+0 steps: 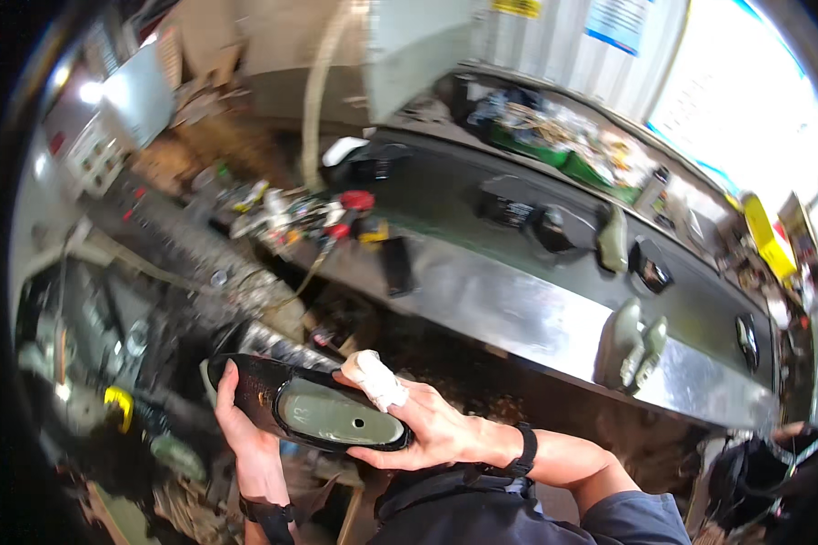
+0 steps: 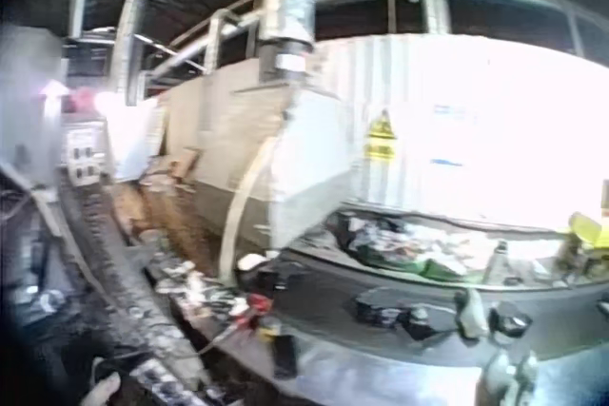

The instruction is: Using a toe-lasting machine to pull the shoe upper over the last and bond it to the insole.

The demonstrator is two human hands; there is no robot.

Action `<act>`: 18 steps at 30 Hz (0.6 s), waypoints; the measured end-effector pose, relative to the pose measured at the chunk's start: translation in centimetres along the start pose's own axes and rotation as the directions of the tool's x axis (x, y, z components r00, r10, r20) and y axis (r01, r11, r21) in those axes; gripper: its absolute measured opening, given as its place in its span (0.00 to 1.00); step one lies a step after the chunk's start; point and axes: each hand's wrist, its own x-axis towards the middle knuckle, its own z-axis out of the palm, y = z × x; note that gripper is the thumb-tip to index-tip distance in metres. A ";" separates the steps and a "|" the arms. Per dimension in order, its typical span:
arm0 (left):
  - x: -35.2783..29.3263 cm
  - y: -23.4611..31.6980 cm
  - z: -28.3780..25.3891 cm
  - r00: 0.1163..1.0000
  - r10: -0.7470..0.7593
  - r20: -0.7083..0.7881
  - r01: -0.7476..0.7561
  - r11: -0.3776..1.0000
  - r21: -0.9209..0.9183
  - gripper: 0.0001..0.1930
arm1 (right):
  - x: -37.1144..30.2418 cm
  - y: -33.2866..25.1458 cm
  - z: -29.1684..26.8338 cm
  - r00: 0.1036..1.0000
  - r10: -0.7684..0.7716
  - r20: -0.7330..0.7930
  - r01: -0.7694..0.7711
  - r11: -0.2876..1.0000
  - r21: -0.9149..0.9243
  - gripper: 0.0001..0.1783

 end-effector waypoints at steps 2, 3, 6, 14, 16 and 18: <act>1.6 -4.6 4.7 0.985 -0.169 -0.040 0.172 0.978 0.114 0.22 | -2.5 1.2 -4.3 0.980 0.166 -0.107 -0.163 0.986 0.039 0.46; 2.1 -7.7 7.4 0.974 -0.214 0.075 0.204 0.971 0.125 0.22 | -4.2 1.8 -7.1 0.942 0.285 -0.174 -0.268 0.956 0.116 0.44; 2.1 -17.7 14.3 0.829 -0.451 0.331 0.352 0.880 0.319 0.28 | -10.5 3.8 -16.5 0.559 0.703 -0.439 -0.580 0.710 0.400 0.35; 1.5 -28.3 18.5 0.731 -0.601 0.324 0.191 0.635 0.748 0.19 | -35.5 3.7 -50.2 -0.002 0.581 -0.814 -0.089 0.810 0.579 0.19; 1.9 -29.3 18.7 0.776 -0.584 0.238 0.184 0.570 0.801 0.20 | -40.2 5.3 -57.6 -0.262 0.543 -0.798 0.093 0.837 0.539 0.23; 2.2 -30.3 19.0 0.818 -0.499 0.287 0.054 0.563 0.825 0.20 | -43.8 8.0 -60.6 -0.536 0.450 -0.714 0.037 0.857 0.513 0.25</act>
